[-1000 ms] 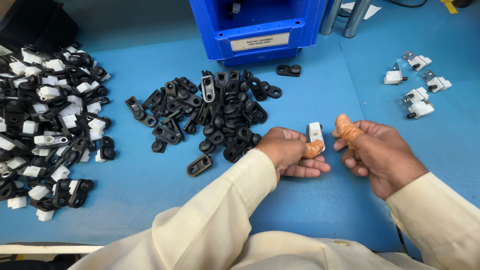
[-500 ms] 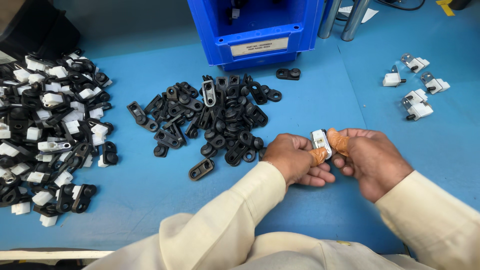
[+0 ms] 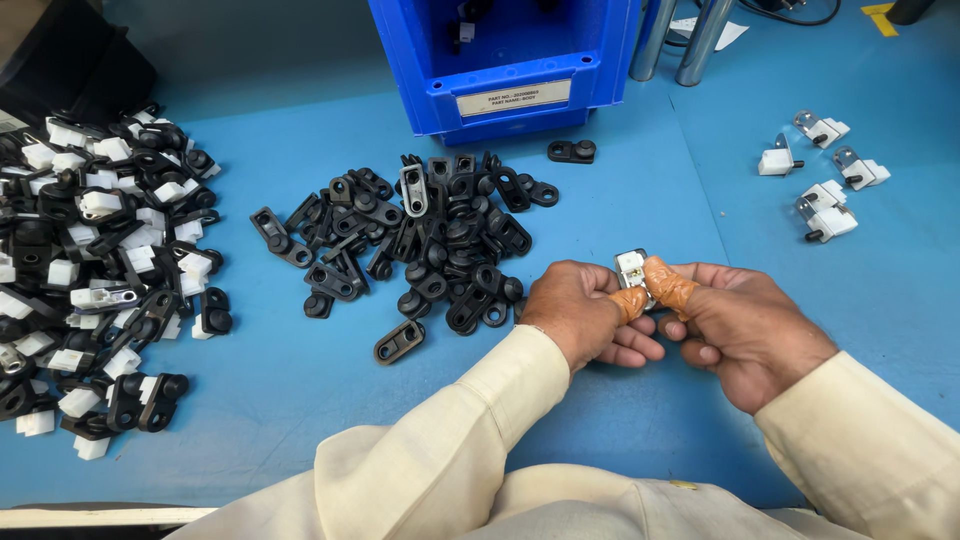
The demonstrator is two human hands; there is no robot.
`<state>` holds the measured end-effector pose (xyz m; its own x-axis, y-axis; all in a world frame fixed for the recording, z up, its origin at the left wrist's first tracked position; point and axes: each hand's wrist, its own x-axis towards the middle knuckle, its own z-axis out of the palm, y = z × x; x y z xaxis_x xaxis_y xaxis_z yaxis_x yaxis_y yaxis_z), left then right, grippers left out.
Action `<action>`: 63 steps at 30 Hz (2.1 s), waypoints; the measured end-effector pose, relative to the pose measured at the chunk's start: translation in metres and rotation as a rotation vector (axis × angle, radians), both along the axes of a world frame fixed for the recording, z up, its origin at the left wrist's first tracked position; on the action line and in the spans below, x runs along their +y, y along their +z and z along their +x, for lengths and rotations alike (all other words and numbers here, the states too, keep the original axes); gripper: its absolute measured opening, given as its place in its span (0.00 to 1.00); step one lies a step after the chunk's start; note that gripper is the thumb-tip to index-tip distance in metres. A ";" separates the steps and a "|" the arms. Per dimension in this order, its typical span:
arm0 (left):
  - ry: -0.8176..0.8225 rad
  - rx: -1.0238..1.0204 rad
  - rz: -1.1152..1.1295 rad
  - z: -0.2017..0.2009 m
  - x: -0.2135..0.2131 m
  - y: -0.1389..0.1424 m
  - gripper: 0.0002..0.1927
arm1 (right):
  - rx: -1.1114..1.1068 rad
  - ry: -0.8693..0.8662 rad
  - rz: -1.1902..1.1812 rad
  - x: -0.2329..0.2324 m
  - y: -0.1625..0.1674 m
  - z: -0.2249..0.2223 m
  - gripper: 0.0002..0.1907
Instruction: The person sorts a pile of black plastic brackets on a blue workbench, then repeatedly picks a bracket and a white plastic component, presses the two parts together by hand to assemble them, and places the finished assembly into a blue storage bin, working through the parts one at a time.
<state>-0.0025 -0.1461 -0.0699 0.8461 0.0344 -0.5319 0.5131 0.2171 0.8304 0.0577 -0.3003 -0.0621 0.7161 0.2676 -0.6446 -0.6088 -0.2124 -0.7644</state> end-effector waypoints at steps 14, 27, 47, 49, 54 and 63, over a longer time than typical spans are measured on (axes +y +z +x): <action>0.130 -0.004 -0.028 -0.002 -0.001 -0.001 0.07 | -0.052 -0.190 0.055 0.011 0.009 -0.027 0.16; 0.220 -0.027 0.072 0.001 -0.015 0.008 0.06 | -0.118 -0.297 0.088 0.011 -0.010 -0.023 0.07; 0.358 -0.069 0.080 -0.001 -0.034 0.004 0.03 | -0.257 -0.339 0.056 0.014 -0.012 -0.026 0.06; 0.385 -0.062 0.075 0.000 -0.037 0.005 0.02 | -0.198 -0.467 0.068 0.018 -0.019 -0.024 0.09; 0.406 -0.039 0.008 0.002 -0.037 0.005 0.03 | -0.152 -0.285 0.175 0.000 -0.024 -0.018 0.13; 0.118 0.003 0.111 0.002 -0.020 0.016 0.20 | -0.402 -0.028 -0.146 -0.018 0.005 -0.007 0.08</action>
<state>-0.0005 -0.1665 -0.0536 0.8312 0.1922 -0.5218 0.4919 0.1832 0.8511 0.0502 -0.3182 -0.0568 0.9237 0.1712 -0.3426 -0.2758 -0.3233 -0.9052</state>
